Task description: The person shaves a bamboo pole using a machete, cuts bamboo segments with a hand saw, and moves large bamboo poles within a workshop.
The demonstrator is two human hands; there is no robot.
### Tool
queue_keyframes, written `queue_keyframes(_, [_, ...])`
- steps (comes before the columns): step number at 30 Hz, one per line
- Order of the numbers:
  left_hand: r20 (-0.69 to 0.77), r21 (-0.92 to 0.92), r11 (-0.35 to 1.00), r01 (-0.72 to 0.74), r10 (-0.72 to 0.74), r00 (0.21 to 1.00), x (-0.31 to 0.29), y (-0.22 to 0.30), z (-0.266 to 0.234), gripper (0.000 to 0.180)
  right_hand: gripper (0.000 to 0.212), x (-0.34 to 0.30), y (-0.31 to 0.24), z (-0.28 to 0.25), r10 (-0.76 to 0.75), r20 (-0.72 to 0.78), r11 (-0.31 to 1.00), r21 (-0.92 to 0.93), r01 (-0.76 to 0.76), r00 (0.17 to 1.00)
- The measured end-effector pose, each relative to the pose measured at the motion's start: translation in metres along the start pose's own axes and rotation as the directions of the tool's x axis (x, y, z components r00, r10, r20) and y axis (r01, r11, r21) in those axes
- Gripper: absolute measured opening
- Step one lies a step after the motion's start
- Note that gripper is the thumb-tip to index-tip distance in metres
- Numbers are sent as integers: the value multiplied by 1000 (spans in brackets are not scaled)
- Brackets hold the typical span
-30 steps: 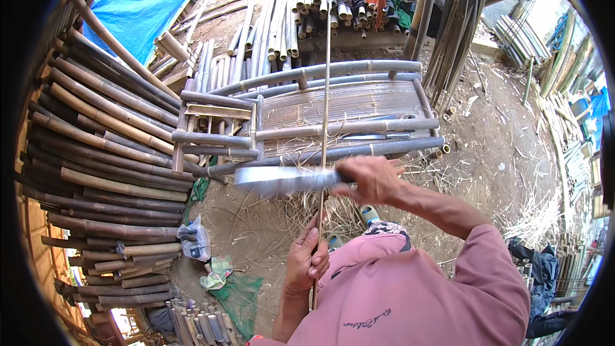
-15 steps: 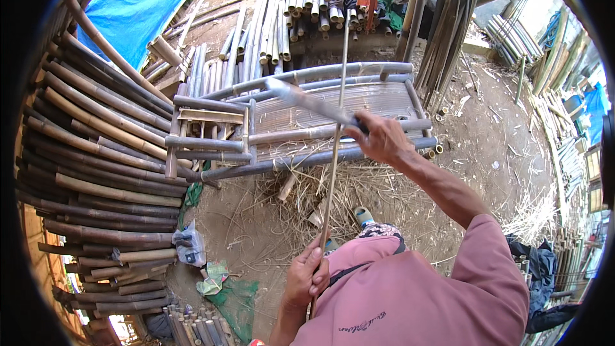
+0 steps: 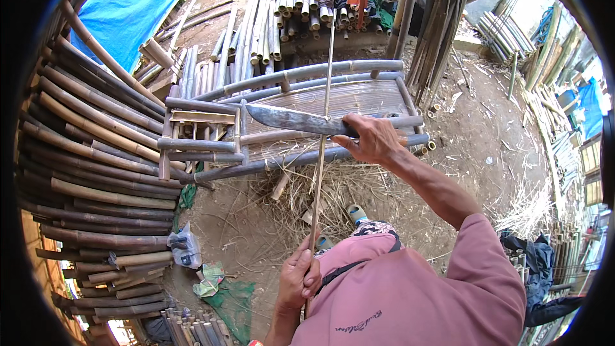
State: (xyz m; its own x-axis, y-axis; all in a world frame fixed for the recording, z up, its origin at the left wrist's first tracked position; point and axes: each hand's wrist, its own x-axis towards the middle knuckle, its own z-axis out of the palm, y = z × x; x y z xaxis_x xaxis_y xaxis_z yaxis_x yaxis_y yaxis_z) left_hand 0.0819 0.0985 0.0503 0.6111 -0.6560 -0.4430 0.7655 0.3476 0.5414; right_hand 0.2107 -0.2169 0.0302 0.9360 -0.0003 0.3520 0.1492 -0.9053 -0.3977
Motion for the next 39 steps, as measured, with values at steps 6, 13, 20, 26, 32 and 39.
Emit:
queue_keyframes(6, [28, 10, 996, 92, -92, 995, -21, -13, -8, 43, 51, 27, 32, -30, 40, -160, 993, -101, -57, 986])
queue_keyframes(13, [6, 28, 996, 86, -86, 996, -33, -13, -5, 42, 47, 5, 11, -25, -523, -180, 852, -123, 509, 833])
queue_keyframes(20, [-31, 175, 984, 42, -38, 999, -69, -40, -36, 40, 64, 58, 129, -87, 328, -323, 945, 104, -311, 888])
queue_keyframes(26, [-208, 433, 895, -109, 217, 954, 3, -24, -18, 31, 53, 18, 72, -53, 267, -263, 933, 310, -181, 927])
queue_keyframes(32, [-201, 447, 882, -150, 263, 944, 28, -4, 4, 28, 53, -28, -9, -18, 254, 64, 902, 344, -260, 965])
queue_keyframes(39, [-228, 549, 824, -138, 306, 924, 28, -10, 20, 29, 50, -47, -42, 4, -49, 60, 978, 204, 36, 997])
